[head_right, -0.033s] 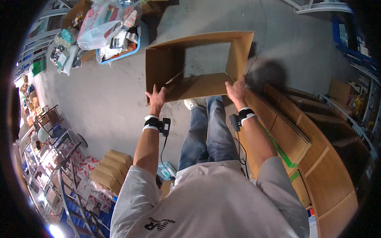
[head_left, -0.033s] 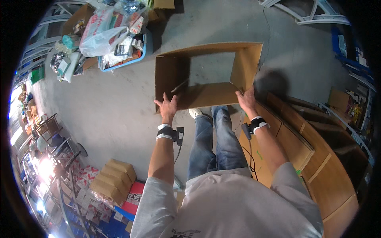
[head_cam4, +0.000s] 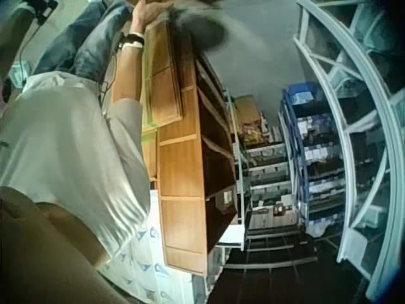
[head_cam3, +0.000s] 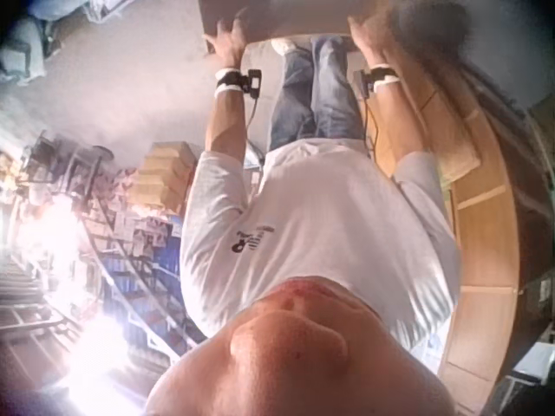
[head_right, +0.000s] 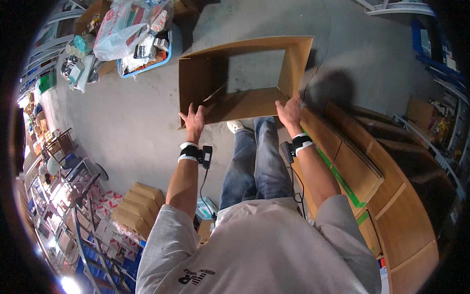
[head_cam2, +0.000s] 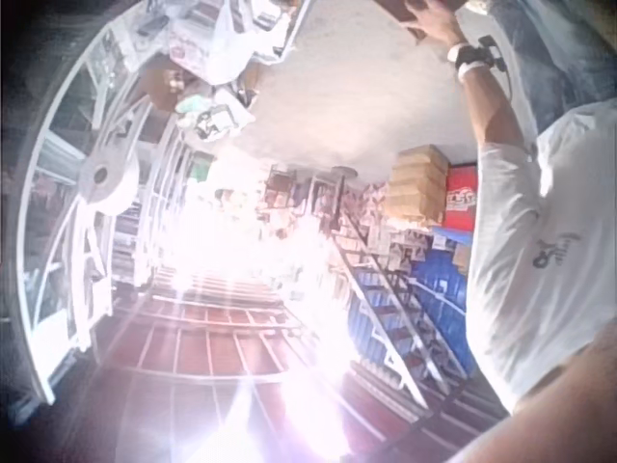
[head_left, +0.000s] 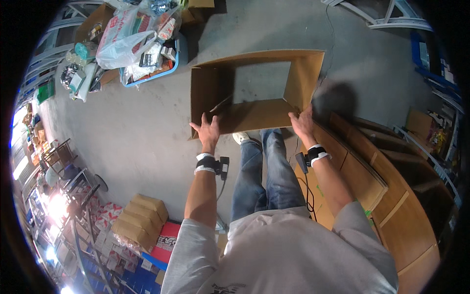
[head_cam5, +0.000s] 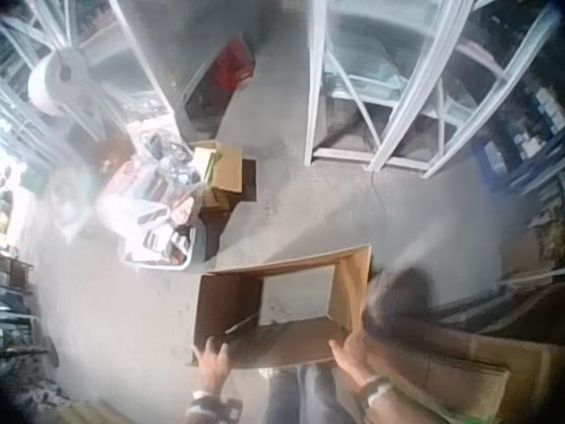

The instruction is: Assemble and tape a cardboard box in a warehouse environment.

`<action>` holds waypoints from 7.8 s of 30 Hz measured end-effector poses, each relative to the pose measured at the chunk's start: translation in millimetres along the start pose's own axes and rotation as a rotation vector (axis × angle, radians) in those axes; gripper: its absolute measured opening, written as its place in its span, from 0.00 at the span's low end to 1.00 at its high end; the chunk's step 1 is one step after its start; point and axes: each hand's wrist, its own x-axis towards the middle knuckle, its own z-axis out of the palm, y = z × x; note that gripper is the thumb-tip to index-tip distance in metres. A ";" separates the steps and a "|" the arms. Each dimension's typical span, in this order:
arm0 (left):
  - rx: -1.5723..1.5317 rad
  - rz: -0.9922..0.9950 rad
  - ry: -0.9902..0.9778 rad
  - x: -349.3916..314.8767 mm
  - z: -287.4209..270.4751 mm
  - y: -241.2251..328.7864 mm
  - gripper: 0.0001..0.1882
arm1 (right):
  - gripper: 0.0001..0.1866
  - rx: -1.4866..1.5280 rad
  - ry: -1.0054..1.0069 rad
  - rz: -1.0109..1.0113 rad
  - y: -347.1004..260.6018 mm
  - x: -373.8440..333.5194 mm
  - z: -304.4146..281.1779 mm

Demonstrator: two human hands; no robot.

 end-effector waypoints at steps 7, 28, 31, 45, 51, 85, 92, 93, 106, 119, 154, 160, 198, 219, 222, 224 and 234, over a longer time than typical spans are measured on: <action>-0.252 -0.016 0.285 -2.6 -41.4 -48.1 0.40 | 0.57 -0.031 -0.162 -0.017 -24.7 -13.1 -2.1; -0.574 0.046 -0.404 24.5 27.1 -1.3 0.33 | 0.50 -0.648 -0.717 -0.104 -17.7 13.2 64.6; -0.472 0.052 -0.469 54.1 56.1 -20.3 0.34 | 0.48 -0.731 -0.650 -0.219 -34.1 9.2 66.9; -0.608 0.071 -0.561 99.3 91.7 -28.1 0.27 | 0.51 -0.594 -0.671 -0.191 -18.5 11.3 51.4; -0.667 0.107 -0.719 106.2 68.1 -41.7 0.29 | 0.51 -0.579 -0.607 -0.371 -37.9 -35.2 27.6; 0.342 0.593 -0.147 44.6 28.0 -31.5 0.41 | 0.46 -0.435 0.162 -0.679 -26.3 88.4 112.1; 0.214 0.544 -0.193 48.3 41.2 -42.5 0.43 | 0.35 -0.149 0.282 -0.789 -110.6 100.9 77.1; 0.223 0.530 -0.188 48.2 38.9 -45.8 0.43 | 0.33 -0.058 0.424 -0.936 -143.5 102.9 60.6; 0.171 0.551 -0.240 45.7 39.9 -41.6 0.45 | 0.36 -0.477 0.471 -0.870 -144.0 70.7 97.2; 0.130 0.544 -0.206 41.8 41.4 -36.9 0.45 | 0.45 -0.510 0.185 -0.696 -79.6 65.0 176.7; -0.484 0.182 0.188 169.9 26.9 -24.2 0.36 | 0.39 0.220 0.418 0.250 90.1 13.6 128.4; -0.325 0.537 0.152 182.3 9.2 67.2 0.34 | 0.38 0.771 0.278 0.572 136.5 -95.5 163.5; 0.010 1.040 0.148 -7.6 200.5 121.7 0.42 | 0.37 0.405 -0.128 0.477 221.6 -177.4 176.7; 0.205 1.232 0.140 -40.4 245.7 106.2 0.37 | 0.10 0.081 -1.430 -0.325 108.9 -393.4 254.0; 0.230 1.221 0.166 -47.0 256.3 110.0 0.37 | 0.11 -0.107 -1.167 -0.388 134.2 -393.1 263.0; 0.250 1.226 0.175 -48.1 260.2 109.4 0.37 | 0.14 -0.142 -1.159 -0.342 159.5 -365.8 256.6; 0.365 1.166 0.144 -44.8 249.6 107.0 0.44 | 0.17 0.378 -0.179 -0.009 167.4 -92.6 90.8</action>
